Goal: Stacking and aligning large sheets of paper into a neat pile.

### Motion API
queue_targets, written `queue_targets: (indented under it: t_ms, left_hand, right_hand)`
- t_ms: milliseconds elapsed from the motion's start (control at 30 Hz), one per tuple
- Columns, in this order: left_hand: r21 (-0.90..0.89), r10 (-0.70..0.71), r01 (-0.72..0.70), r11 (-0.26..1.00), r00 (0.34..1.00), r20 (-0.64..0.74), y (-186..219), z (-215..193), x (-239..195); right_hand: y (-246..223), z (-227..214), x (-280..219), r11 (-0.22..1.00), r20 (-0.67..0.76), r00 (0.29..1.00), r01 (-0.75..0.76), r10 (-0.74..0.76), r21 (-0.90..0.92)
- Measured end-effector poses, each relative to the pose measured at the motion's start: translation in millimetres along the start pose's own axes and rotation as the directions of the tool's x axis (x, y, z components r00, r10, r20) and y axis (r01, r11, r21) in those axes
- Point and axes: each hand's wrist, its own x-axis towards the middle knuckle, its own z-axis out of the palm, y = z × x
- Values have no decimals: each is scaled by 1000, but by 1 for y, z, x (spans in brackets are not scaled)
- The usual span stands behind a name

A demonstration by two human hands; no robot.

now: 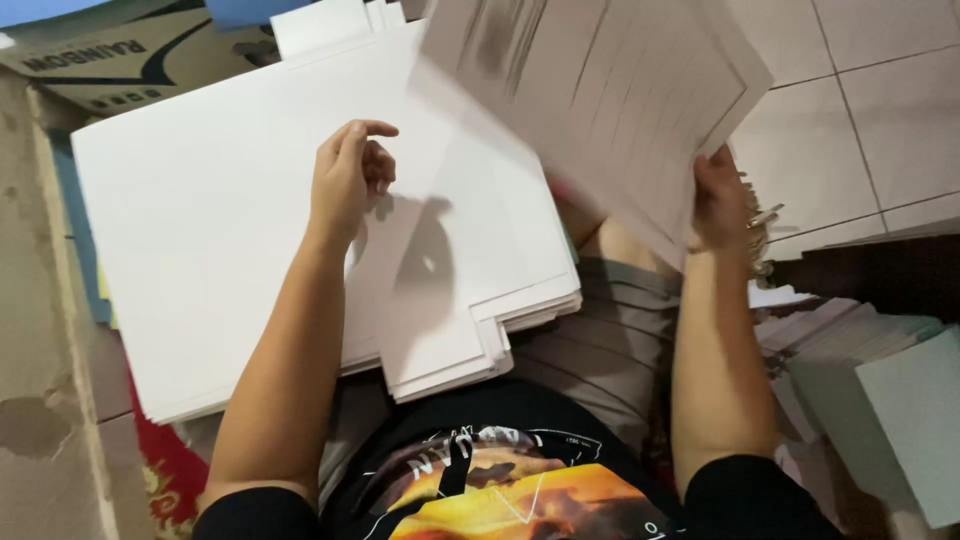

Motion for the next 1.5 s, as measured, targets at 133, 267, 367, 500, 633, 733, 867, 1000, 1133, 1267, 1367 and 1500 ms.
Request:
queue_targets:
  t_ms: [133, 267, 367, 500, 633, 733, 867, 1000, 1133, 1267, 1367, 1500]
  left_hand:
    - [160, 133, -118, 980, 988, -84, 3, 21, -14]
    - [359, 153, -132, 924, 988, -31, -1, 20, -21]
    - [373, 142, -120, 920, 989, -33, -2, 19, -23]
    - [389, 163, -140, 911, 986, -26, 1, 23, -21]
    - [387, 152, -128, 913, 988, -31, -5, 20, -20]
    - [395, 159, -135, 909, 987, -30, -6, 20, -20]
    - [383, 164, -140, 913, 986, -30, -7, 20, -20]
    - [384, 160, -137, 913, 987, -30, -5, 21, -20]
    - [389, 171, -148, 909, 985, -25, -8, 20, -19]
    - [402, 174, -149, 903, 984, -26, -8, 20, -19]
    - [407, 173, -149, 901, 985, -24, -6, 21, -19]
    - [399, 202, -184, 898, 979, -3, 0, 20, -20]
  right_hand:
    - [35, 6, 55, 946, -241, 967, 5, 78, 325]
    - [116, -57, 116, 927, -531, 818, -11, 224, 374]
    - [159, -108, 151, 944, -621, 738, -67, 265, 323]
    - [179, -128, 168, 946, -680, 660, -259, 319, 193]
    - [201, -138, 185, 927, -659, 657, -322, 367, 194]
    - [239, -167, 206, 911, -639, 663, -377, 390, 164]
    - [271, -202, 213, 891, -648, 633, -419, 423, 173]
    - [271, -210, 210, 865, -635, 604, -445, 482, 234]
    - [309, -248, 221, 844, -624, 594, -486, 509, 226]
    - [297, -235, 218, 828, -620, 587, -524, 521, 200]
    - [261, -198, 207, 797, -618, 564, -576, 547, 180]
    - [253, -202, 198, 744, -709, 518, -668, 479, 14]
